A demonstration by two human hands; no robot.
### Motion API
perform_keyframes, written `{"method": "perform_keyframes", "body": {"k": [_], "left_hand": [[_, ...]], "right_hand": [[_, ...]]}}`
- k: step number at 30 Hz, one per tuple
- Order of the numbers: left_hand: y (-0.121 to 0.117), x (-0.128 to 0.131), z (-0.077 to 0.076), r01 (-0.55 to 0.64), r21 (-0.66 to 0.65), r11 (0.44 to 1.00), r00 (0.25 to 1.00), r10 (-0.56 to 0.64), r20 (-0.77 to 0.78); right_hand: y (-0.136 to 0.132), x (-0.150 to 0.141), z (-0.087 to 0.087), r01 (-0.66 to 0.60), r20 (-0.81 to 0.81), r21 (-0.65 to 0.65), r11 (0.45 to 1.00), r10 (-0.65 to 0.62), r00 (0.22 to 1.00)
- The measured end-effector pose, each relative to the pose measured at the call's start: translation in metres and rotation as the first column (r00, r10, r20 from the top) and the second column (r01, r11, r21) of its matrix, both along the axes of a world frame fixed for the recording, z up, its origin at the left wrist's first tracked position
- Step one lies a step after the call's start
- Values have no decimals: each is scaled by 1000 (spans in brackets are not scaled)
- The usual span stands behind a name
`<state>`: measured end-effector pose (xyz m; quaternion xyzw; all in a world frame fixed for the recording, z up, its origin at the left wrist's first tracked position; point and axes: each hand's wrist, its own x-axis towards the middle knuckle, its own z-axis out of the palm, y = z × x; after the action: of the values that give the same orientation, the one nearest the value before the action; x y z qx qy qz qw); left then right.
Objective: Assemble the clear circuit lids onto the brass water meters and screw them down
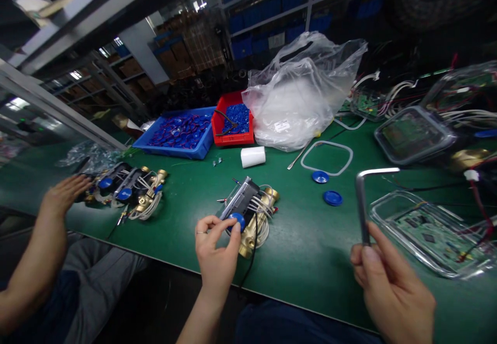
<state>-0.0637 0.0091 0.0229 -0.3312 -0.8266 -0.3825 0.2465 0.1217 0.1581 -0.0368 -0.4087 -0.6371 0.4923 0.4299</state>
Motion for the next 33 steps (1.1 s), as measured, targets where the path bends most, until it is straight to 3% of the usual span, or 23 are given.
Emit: {"method": "perform_keyframes", "body": {"k": [3,6,10,13,15,18,21,23,28,31,33], "left_hand": [[-1,1,-2,16,10,1000,1000,-16,21],[0,4,-5,10,24,1000,1000,-10,17],[2,8,-9,-5,43,999,1000,6,-28],[5,9,-12,-55,85,995,998,52,41],[8,8,-14,-109,131,985,987,91,132],[10,6,-16,-145,190,971,965,97,244],[9,5,-18,-130,224,966,953,59,299],[8,5,-19,-123,240,963,948,42,316],[10,5,-21,-144,241,960,947,63,315],[12,5,-22,-179,244,953,959,114,260],[13,4,-24,-151,266,952,963,81,256]], "right_hand": [[-15,-8,3,-229,45,126,965,225,973],[-26,-25,14,-445,49,268,855,449,892],[-36,-47,25,-556,14,320,767,583,812],[-43,-55,24,-621,31,319,716,647,762],[-47,-56,21,-633,49,332,699,657,752],[-50,-55,16,-566,43,396,723,601,798],[-51,-55,11,-576,110,453,681,598,794],[-52,-57,9,-629,165,440,641,631,758],[-54,-60,6,-558,117,463,689,577,808],[-53,-60,5,-614,172,438,657,609,774],[-53,-60,5,-625,187,423,656,611,769]]}}
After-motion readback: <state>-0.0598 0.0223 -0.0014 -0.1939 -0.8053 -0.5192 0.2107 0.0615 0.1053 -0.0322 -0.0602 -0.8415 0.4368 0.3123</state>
